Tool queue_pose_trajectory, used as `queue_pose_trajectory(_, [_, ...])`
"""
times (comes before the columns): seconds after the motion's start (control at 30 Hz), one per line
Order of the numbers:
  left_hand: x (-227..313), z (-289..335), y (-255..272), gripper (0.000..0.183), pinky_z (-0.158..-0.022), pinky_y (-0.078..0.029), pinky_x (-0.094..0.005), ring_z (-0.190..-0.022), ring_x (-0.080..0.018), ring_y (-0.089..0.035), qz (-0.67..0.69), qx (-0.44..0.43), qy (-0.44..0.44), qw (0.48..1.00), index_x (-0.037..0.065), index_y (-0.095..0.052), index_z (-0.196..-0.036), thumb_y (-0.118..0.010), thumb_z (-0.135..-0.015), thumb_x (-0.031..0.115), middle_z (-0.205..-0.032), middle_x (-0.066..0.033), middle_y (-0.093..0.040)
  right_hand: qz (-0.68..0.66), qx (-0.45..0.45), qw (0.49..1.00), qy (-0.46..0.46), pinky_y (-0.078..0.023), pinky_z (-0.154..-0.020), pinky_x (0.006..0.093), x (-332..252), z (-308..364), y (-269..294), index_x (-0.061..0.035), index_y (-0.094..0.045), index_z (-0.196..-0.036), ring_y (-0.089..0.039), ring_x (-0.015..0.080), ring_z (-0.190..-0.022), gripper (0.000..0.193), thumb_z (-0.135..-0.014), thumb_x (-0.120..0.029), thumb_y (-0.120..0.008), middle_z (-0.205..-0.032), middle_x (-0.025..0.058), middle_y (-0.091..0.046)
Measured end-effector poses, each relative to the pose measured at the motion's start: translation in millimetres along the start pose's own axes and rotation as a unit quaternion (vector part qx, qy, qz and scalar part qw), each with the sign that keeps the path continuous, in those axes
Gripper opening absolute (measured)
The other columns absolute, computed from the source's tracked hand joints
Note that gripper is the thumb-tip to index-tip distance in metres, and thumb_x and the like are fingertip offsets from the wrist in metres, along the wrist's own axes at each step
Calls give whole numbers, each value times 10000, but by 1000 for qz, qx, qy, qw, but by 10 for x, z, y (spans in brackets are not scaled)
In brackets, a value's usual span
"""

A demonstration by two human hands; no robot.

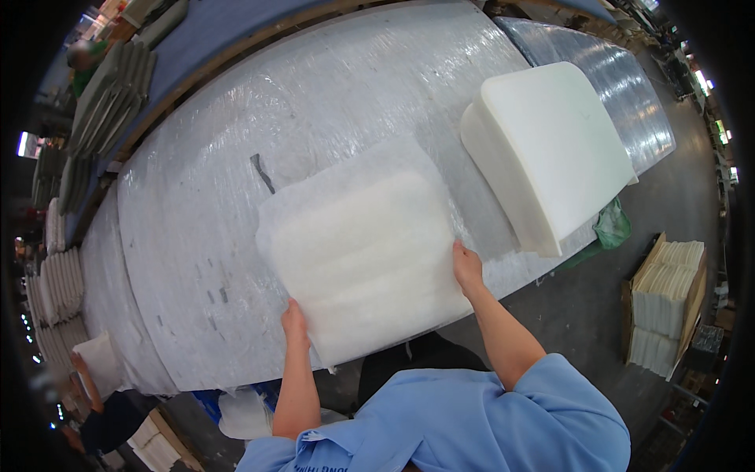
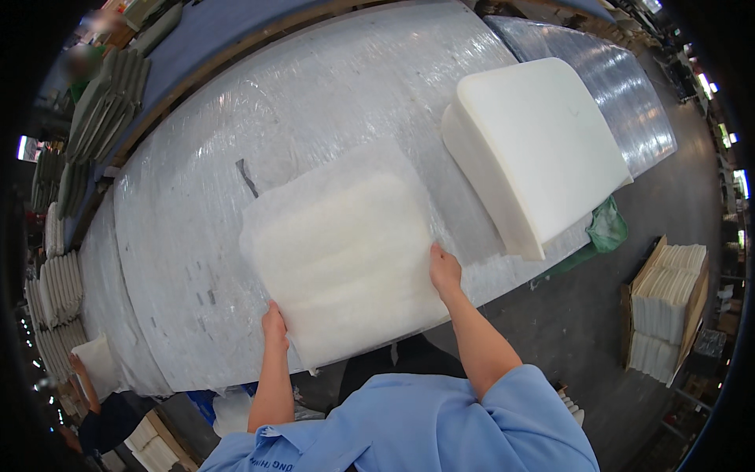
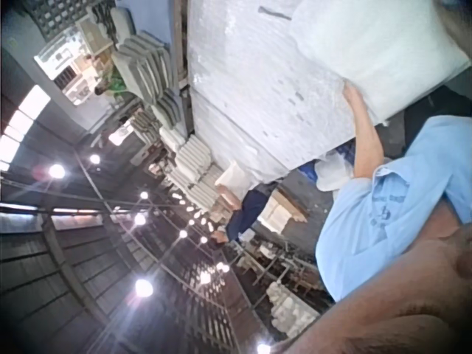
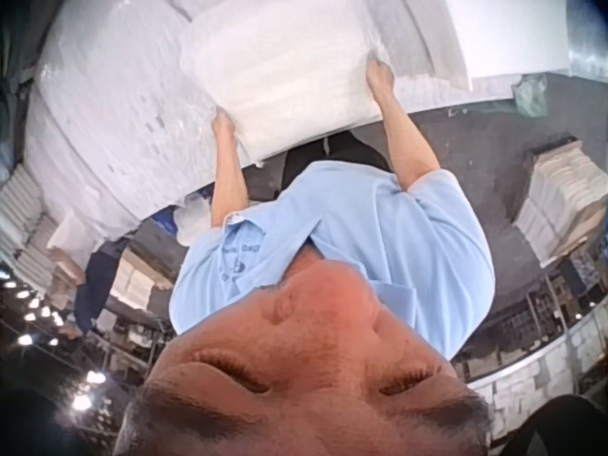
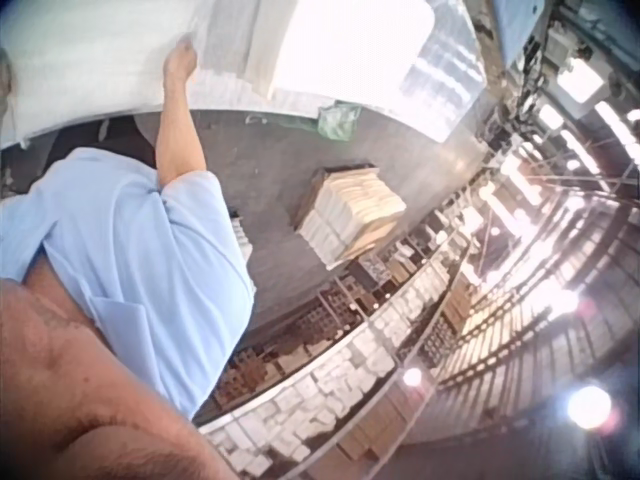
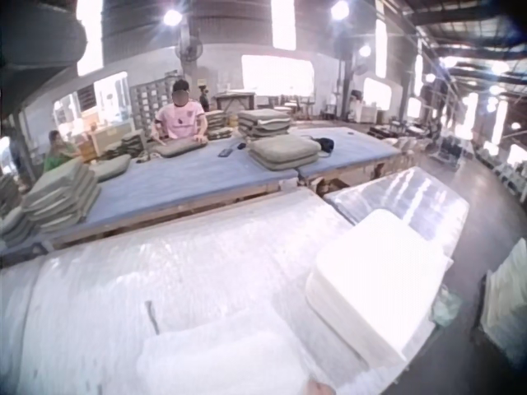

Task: The person wraps white foam blocks in thin white paper on a large work table. They fold the paper around each block, smooth the edges, and place the wrapped items into a green bag. The person repeats this process for multiple foam blocks.

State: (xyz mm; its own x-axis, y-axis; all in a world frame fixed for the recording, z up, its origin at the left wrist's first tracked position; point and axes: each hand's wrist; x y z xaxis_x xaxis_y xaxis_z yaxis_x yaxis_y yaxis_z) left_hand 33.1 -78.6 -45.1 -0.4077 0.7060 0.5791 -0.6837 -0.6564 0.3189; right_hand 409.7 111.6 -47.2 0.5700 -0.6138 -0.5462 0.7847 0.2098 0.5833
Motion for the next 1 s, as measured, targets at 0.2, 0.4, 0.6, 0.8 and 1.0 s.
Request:
queue_pose_trajectory(0.2, [254,-106,162,639,-854,-521,-381,-971,-262,-675,11,-22,36,999,-70,-624,-1290,-497,-1080,520,-1202,-154,-711,68,-62,996,17,-500,-871,406,-24,-527,302,14,-742,-1061,-667,258,-981,625,-1066,-542,-456,-1030,152,-736])
queue_pose_trajectory(0.4, [635,-584,220,617,-957,-497,-410,-1147,-266,-623,75,-8,-36,997,9,-586,-1374,-554,-1053,535,-1323,-127,-661,-202,-68,974,70,-478,-779,325,-564,-893,238,-54,-711,-1161,-624,146,-862,457,-1055,-469,-550,-1037,11,-704])
queue_pose_trajectory(0.6, [844,-945,45,372,-957,-503,-425,-1127,-219,-625,152,-147,-35,977,76,-604,-1291,-606,-1066,373,-1217,-71,-677,-241,-129,960,53,-444,-687,291,-774,-1260,-36,-68,-725,-1022,-558,119,-760,283,-1024,-343,-655,-884,-31,-662])
queue_pose_trajectory(0.8, [779,-1105,-7,117,-755,-512,-324,-870,-140,-626,134,-40,-77,987,98,-655,-1053,-645,-1047,214,-966,-2,-682,-118,-21,987,106,-468,-696,315,-659,-1408,-193,-63,-732,-964,-550,115,-739,223,-1005,-279,-690,-843,-8,-682])
queue_pose_trajectory(1.0, [857,-1203,-154,137,-583,-487,-306,-703,-131,-590,-58,42,-135,988,80,-672,-1069,-638,-1027,207,-920,-28,-669,-15,-21,994,104,-457,-666,316,-845,-1287,-226,-33,-739,-964,-548,117,-727,242,-990,-271,-701,-809,-4,-673])
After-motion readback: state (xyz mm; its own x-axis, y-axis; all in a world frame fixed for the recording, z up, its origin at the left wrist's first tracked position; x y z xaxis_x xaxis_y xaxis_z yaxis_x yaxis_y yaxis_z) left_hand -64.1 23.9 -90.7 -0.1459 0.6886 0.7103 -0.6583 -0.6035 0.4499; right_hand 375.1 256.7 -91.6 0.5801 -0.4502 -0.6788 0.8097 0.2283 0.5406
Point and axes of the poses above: each hand's wrist, its own z-axis away from the middle knuckle, its own y-axis out of the back of the hand, x = y × z
